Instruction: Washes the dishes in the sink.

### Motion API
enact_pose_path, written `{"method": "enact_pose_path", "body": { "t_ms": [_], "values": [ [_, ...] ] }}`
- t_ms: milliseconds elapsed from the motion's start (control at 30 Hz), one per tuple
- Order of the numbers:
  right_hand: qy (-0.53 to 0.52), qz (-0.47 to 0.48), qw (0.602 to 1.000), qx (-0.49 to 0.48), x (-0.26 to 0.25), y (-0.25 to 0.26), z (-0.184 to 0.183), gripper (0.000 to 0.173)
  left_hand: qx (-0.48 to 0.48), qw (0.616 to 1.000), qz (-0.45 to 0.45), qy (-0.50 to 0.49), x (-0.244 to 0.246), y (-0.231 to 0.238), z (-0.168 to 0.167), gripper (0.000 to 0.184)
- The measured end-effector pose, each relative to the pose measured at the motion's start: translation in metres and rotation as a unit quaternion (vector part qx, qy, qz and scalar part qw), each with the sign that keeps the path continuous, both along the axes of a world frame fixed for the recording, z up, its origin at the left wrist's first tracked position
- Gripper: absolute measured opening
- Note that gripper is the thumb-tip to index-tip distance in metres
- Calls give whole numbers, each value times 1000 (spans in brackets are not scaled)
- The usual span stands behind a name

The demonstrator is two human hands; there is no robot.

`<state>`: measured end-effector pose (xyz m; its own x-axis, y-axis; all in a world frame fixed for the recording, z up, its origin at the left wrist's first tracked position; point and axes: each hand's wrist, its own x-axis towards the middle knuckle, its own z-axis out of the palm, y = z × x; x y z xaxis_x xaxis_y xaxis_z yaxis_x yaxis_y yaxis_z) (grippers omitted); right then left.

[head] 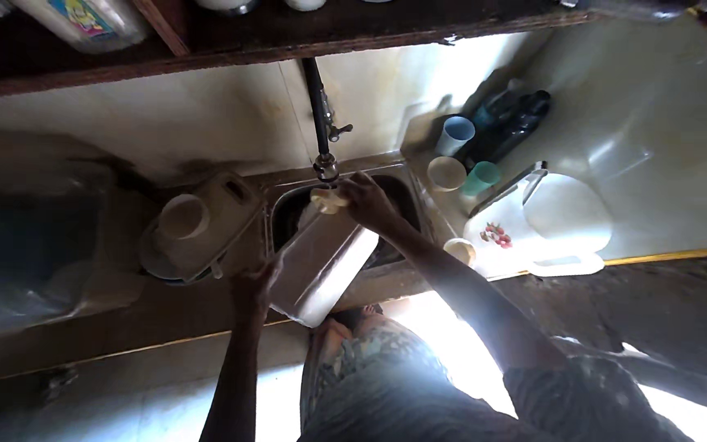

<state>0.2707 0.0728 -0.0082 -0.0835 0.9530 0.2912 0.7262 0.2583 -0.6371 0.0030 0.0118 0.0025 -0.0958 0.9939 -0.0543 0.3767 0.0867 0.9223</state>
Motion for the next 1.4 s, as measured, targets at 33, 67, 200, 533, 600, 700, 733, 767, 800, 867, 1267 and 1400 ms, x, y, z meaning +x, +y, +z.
{"method": "enact_pose_path", "body": {
  "t_ms": [33,67,200,533,600,700,733,767,800,867,1267,1400],
  "values": [
    [7,0,1000,8,-4,-5,2,25,-17,1000,4,17,0,0,1,19],
    [17,0,1000,20,-10,-10,5,30,-46,998,4,32,0,-1,5,20],
    [3,-16,995,98,-14,-19,14,23,-104,993,17,55,2,3,14,19],
    [11,240,971,17,-65,-47,3,29,-47,997,18,-58,2,0,0,13],
    [-9,168,985,25,-30,-20,-6,29,-33,997,19,-65,-4,-4,-2,19],
    [-65,79,995,-18,1,7,-13,27,-10,999,16,-43,-10,-5,-3,12],
    [-78,62,995,-27,-5,6,-15,28,-8,999,16,-44,-10,-2,-5,9],
    [-95,59,993,-33,-19,-2,-13,30,-19,999,16,-42,-9,1,-6,9],
    [-78,79,993,-38,-37,-18,-6,32,-39,999,17,-30,-6,3,-5,12],
    [-12,152,986,-66,-67,-48,10,34,-74,997,10,-12,0,5,-1,16],
    [495,-37,851,-168,42,-6,-3,30,-81,996,-33,-11,-32,12,16,11],
    [405,43,910,-83,30,-9,24,25,-141,967,-199,76,-21,32,34,17]
  ]
}}
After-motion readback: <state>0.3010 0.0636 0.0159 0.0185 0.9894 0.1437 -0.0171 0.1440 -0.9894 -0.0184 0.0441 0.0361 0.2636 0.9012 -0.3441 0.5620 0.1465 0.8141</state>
